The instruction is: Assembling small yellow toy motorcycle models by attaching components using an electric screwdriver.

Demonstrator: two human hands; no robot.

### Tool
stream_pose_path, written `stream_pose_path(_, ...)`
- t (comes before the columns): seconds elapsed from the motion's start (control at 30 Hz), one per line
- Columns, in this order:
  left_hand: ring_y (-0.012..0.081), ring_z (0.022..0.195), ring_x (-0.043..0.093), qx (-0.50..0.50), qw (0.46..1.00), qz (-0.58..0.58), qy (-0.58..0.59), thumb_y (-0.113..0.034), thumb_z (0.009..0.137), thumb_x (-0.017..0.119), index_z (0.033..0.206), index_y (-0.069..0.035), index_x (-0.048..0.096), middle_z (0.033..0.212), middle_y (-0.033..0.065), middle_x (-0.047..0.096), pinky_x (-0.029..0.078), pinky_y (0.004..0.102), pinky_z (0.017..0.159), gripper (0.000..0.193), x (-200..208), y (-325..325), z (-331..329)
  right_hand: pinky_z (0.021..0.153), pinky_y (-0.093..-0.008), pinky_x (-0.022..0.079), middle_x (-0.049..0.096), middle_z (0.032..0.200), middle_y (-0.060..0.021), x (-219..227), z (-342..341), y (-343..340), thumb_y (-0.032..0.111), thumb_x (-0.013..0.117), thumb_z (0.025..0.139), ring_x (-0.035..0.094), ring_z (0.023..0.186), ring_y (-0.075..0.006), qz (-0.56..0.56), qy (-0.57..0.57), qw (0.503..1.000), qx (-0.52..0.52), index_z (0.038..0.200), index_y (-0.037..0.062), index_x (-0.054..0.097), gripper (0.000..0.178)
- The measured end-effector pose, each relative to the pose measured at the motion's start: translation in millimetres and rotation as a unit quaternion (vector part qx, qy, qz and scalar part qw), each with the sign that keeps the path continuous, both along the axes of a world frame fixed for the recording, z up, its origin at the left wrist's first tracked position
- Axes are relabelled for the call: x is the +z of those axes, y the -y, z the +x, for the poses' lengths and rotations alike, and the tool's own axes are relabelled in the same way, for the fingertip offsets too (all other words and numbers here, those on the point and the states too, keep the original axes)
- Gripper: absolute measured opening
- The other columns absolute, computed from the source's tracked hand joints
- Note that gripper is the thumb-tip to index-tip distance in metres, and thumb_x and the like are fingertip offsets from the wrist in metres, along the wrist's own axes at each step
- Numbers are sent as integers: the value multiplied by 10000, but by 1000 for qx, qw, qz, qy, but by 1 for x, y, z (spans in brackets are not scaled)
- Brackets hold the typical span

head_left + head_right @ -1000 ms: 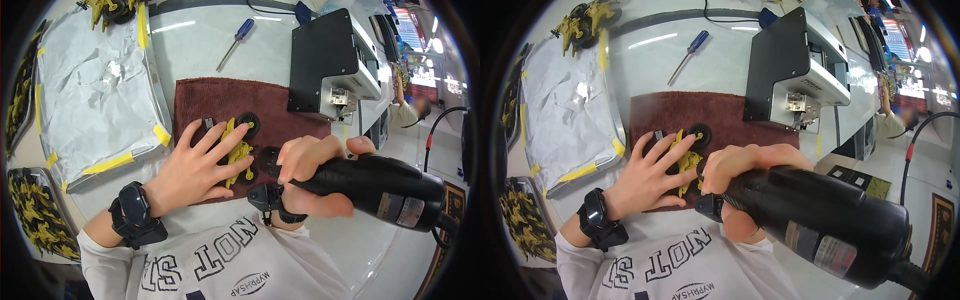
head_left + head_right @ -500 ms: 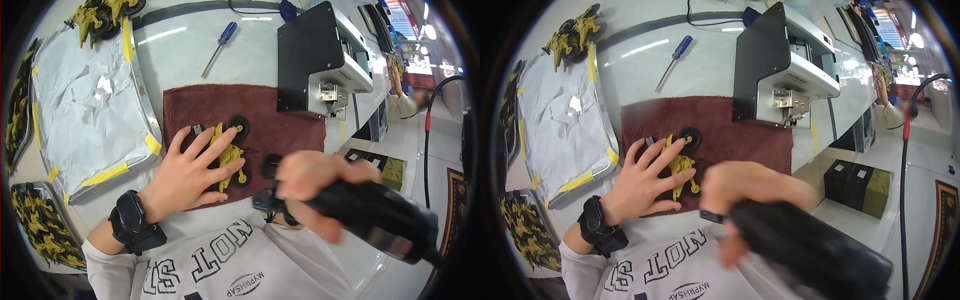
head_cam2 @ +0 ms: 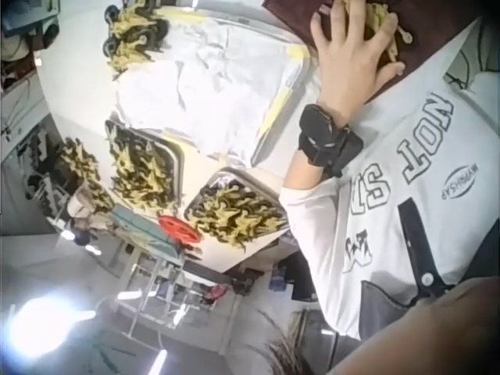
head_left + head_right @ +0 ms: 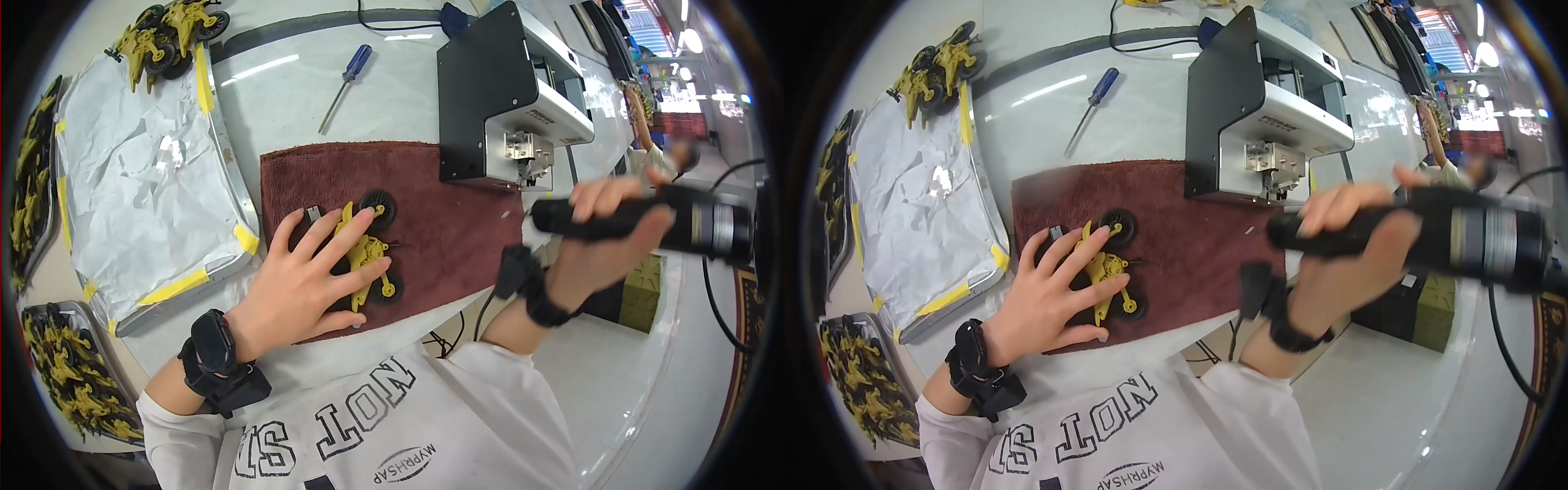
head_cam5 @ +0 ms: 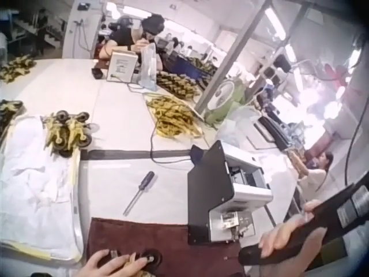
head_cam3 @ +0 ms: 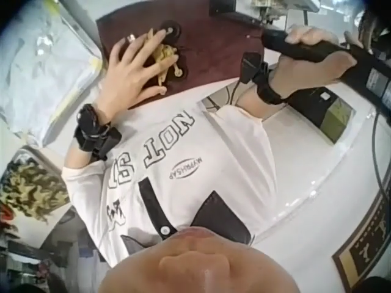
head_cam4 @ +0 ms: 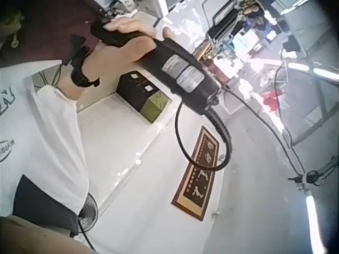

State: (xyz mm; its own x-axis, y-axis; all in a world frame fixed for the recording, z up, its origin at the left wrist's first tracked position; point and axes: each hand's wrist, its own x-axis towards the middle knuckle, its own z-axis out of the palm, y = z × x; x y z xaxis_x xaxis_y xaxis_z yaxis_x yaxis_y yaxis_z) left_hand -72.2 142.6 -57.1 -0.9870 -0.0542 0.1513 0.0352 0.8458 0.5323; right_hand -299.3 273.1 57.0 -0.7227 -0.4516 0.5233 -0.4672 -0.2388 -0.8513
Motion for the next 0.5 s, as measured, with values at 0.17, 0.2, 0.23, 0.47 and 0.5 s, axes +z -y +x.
stream_pose_path(0.17,345,1243,376,-8,1000,-11,-9,-500,723,647,1234,-266,551,1459,135,304,243,535,1022,570,0,0,-1,457,-323,496,572,670,-87,-27,71,-15,491,653,813,576,490,-203,-118,-34,930,348,1218,28,307,706)
stream_pose_path(0.2,345,1243,376,-6,1000,-9,-3,-500,723,647,1234,-266,551,1459,135,304,243,535,1022,570,-3,0,0,424,-314,487,578,677,-102,-31,82,-11,494,665,801,567,472,-206,-100,-44,926,361,1197,29,293,715)
stream_pose_path(0.23,342,1247,374,-2,1000,-10,-5,-492,714,656,1234,-265,551,1459,135,303,247,535,1021,577,-6,1,2,425,-315,488,580,682,-110,-43,95,-6,496,668,797,569,478,-208,-123,-39,929,348,1196,28,291,722)
stream_pose_path(0.47,333,1272,364,7,999,21,-31,-432,651,699,1223,-259,555,1465,131,294,274,546,1008,615,-7,-1,2,441,-318,493,588,717,-127,-52,114,-2,487,677,793,578,508,-216,-99,-70,925,361,1217,26,266,749)
stream_pose_path(0.5,332,1272,366,11,999,24,-33,-401,632,715,1221,-260,553,1468,126,290,273,546,1010,627,-7,-2,3,441,-318,493,588,717,-127,-53,114,0,487,677,793,578,508,-216,-99,-68,923,365,1217,26,266,749)
